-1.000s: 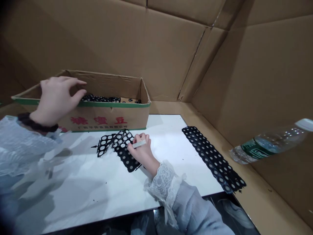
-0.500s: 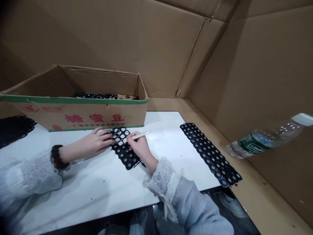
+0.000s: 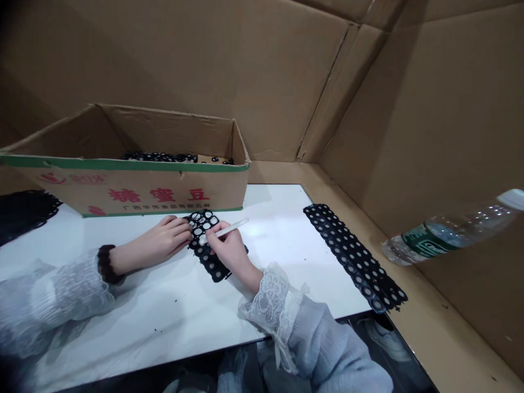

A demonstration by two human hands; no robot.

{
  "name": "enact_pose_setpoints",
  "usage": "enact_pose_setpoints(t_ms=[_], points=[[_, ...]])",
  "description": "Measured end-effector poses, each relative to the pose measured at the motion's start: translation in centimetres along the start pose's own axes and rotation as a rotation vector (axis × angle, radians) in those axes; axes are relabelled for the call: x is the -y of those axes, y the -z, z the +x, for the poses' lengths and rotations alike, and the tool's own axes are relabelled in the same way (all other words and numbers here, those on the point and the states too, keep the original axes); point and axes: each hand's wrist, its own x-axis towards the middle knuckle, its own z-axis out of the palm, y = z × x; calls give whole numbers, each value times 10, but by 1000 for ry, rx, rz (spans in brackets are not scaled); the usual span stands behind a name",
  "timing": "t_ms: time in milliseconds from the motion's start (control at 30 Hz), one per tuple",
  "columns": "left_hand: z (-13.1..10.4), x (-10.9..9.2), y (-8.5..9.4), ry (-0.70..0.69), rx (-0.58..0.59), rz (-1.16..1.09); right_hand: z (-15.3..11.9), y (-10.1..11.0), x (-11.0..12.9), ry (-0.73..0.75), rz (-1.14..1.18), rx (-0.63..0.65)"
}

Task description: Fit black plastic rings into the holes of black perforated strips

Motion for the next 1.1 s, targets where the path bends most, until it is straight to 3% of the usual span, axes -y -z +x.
enact_pose_setpoints(t_ms=[233, 367, 567, 767, 967, 1100], points=[[1, -13, 6, 7, 43, 31, 1, 1, -3, -5, -6, -38], [-1, -19, 2, -91, 56, 109, 1, 2, -2, -18, -7, -45], [-3, -27, -6, -79, -9, 232, 1, -2, -10, -124, 101, -106], [-1, -30, -6, 3, -10, 151, -1, -8, -14, -194, 31, -105], [-3, -22, 3, -86, 28, 14, -3, -10, -12, -127, -72, -104], [-3, -24, 2, -102, -38, 15, -4, -12, -14, -77, -123, -119]])
